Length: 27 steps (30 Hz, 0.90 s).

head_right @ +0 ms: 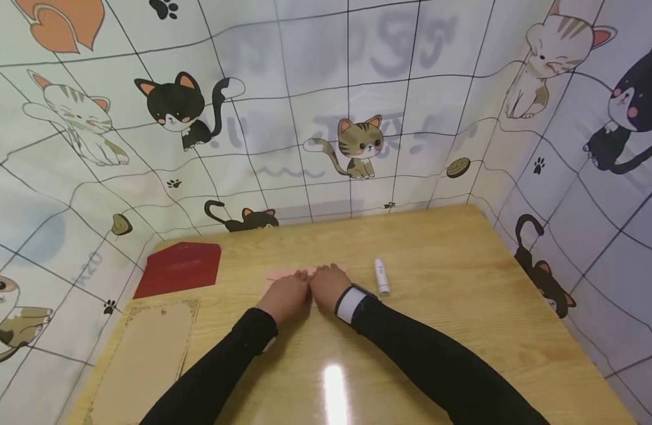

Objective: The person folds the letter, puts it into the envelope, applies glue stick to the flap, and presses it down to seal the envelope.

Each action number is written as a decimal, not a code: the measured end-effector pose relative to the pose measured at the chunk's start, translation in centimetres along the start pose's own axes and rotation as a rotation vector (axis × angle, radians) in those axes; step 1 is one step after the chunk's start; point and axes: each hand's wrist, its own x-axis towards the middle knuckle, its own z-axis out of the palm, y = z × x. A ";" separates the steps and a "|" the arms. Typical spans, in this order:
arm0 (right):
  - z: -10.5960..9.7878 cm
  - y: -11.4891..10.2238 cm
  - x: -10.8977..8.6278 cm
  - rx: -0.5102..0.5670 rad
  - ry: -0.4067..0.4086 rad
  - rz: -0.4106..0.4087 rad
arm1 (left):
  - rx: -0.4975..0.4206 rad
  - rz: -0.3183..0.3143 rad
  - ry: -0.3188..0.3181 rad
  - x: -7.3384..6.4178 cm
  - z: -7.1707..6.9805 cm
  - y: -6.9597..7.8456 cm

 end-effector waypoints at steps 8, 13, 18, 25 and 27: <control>1.1 3.9 -2.2 0.025 -0.124 -0.023 | -0.006 -0.159 -0.036 -3.5 -0.2 -4.0; 1.3 2.7 -2.2 0.038 -0.088 -0.026 | 0.062 -0.100 -0.036 -2.7 0.8 -2.4; 1.5 2.2 -0.4 0.123 0.004 -0.053 | 0.032 0.071 0.020 0.1 0.6 -0.6; 1.1 4.8 -2.7 0.013 -0.118 -0.009 | 0.035 -0.091 -0.019 -2.8 0.0 -4.6; 1.1 4.4 -3.0 0.003 -0.117 -0.021 | 0.043 -0.102 -0.044 -3.2 0.3 -4.8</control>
